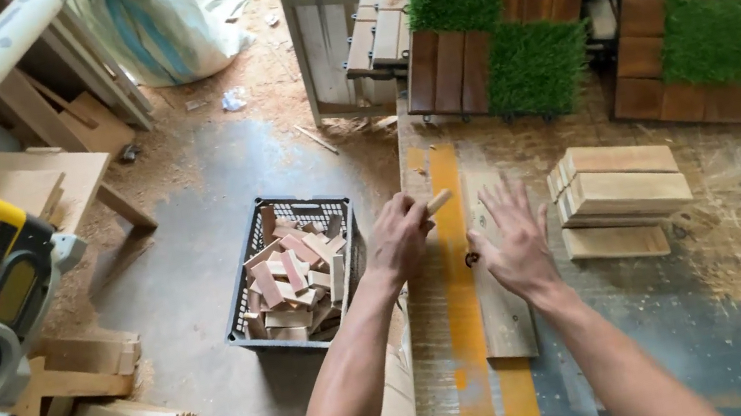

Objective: The person is sorting and stacking small rectangular wooden blocks on a workbench, picking them one by one from a plastic crate and inspecting them before placement.

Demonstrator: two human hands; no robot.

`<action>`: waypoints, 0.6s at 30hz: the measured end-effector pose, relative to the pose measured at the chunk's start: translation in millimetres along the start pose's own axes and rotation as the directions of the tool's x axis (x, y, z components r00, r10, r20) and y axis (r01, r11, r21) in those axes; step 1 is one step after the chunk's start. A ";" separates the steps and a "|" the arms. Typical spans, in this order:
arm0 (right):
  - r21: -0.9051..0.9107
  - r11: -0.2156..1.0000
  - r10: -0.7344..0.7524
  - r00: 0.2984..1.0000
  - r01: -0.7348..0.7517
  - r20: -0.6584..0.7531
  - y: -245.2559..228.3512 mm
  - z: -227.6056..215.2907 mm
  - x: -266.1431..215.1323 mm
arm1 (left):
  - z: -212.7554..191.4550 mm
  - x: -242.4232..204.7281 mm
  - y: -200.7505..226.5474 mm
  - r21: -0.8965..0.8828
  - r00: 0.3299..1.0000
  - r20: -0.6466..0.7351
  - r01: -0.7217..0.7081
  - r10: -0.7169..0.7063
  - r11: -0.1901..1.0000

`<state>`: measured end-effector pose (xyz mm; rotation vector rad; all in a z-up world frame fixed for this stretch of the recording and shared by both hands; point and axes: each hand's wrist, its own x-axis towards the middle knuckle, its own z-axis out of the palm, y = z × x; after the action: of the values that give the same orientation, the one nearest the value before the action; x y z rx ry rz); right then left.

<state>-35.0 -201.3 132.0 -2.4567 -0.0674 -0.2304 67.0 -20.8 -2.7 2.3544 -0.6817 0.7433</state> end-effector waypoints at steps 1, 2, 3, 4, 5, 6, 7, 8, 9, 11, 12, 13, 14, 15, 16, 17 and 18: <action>-0.001 1.000 0.008 1.000 -0.008 -0.004 2.7 -3.8 -9.0 | -5.0 -9.6 7.2 -0.005 1.000 0.004 -0.005 0.005 1.000; 0.029 0.999 0.027 0.999 -0.028 0.019 6.1 -7.1 -17.1 | -9.3 -17.8 13.2 -0.010 0.997 -0.079 -0.008 0.007 1.000; 0.059 0.997 0.046 0.998 -0.048 0.042 9.1 -10.0 -25.2 | -14.0 -26.1 18.7 -0.016 0.987 -0.161 -0.010 0.008 1.000; 0.061 0.997 0.035 0.999 -0.037 0.040 -0.2 -19.8 -33.7 | -41.1 -26.0 37.2 -0.008 0.985 -0.170 -0.010 0.009 1.000; 0.131 0.987 0.075 0.992 -0.087 0.100 -9.8 -28.8 -42.9 | -68.5 -27.2 55.5 -0.014 0.980 -0.184 -0.085 0.081 0.996; 0.197 0.969 0.116 0.978 -0.150 0.175 -19.1 -37.4 -58.9 | -97.0 -36.5 78.1 -0.021 0.972 -0.189 -0.147 0.140 0.989; 0.197 0.969 0.112 0.976 -0.149 0.187 -23.2 -35.2 -64.3 | -104.4 -48.1 84.5 -0.017 0.974 -0.188 -0.136 0.130 0.991; 0.411 0.880 0.138 0.957 -0.237 0.257 -26.4 -34.0 -70.7 | -110.4 -59.0 91.7 0.044 0.960 -0.200 -0.189 0.194 0.981; 0.593 0.737 0.147 0.933 -0.326 0.330 -29.7 -32.8 -76.8 | -116.4 -69.5 99.0 0.106 0.944 -0.208 -0.240 0.258 0.965; 0.666 0.584 0.212 0.879 -0.464 0.427 -40.9 -33.0 -84.8 | -149.8 -67.7 121.6 0.114 0.933 -0.223 -0.262 0.282 0.958; 0.705 0.404 0.260 0.812 -0.583 0.522 -47.1 -33.4 -89.3 | -167.1 -66.5 133.1 0.119 0.920 -0.239 -0.290 0.311 0.950; 0.703 0.404 0.258 0.810 -0.586 0.527 -44.2 -28.6 -92.3 | -173.1 -69.4 133.2 0.120 0.922 -0.238 -0.286 0.307 0.951; 0.744 0.403 0.210 0.845 -0.533 0.491 -40.3 -23.5 -94.5 | -178.2 -71.9 133.0 0.134 0.923 -0.218 -0.293 0.317 0.947; 0.783 0.398 0.163 0.876 -0.479 0.453 -36.8 -18.5 -96.8 | -183.7 -74.5 132.9 0.148 0.925 -0.198 -0.300 0.326 0.942; 0.780 0.397 0.154 0.873 -0.483 0.462 -36.0 -17.8 -97.5 | -180.0 -83.8 125.2 0.157 0.927 -0.195 -0.292 0.319 0.943; 0.780 0.406 0.184 0.878 -0.477 0.441 -35.5 -17.1 -98.0 | -176.7 -93.0 117.5 0.174 0.953 -0.216 -0.179 0.214 0.968; 0.783 0.414 0.215 0.885 -0.465 0.412 -34.3 -16.1 -96.1 | -172.0 -99.2 107.6 0.186 0.964 -0.239 -0.071 0.115 0.980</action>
<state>-135.5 -183.7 147.9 -1.3752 0.1861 0.2702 -128.6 43.1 90.4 2.3403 -0.6426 1.1621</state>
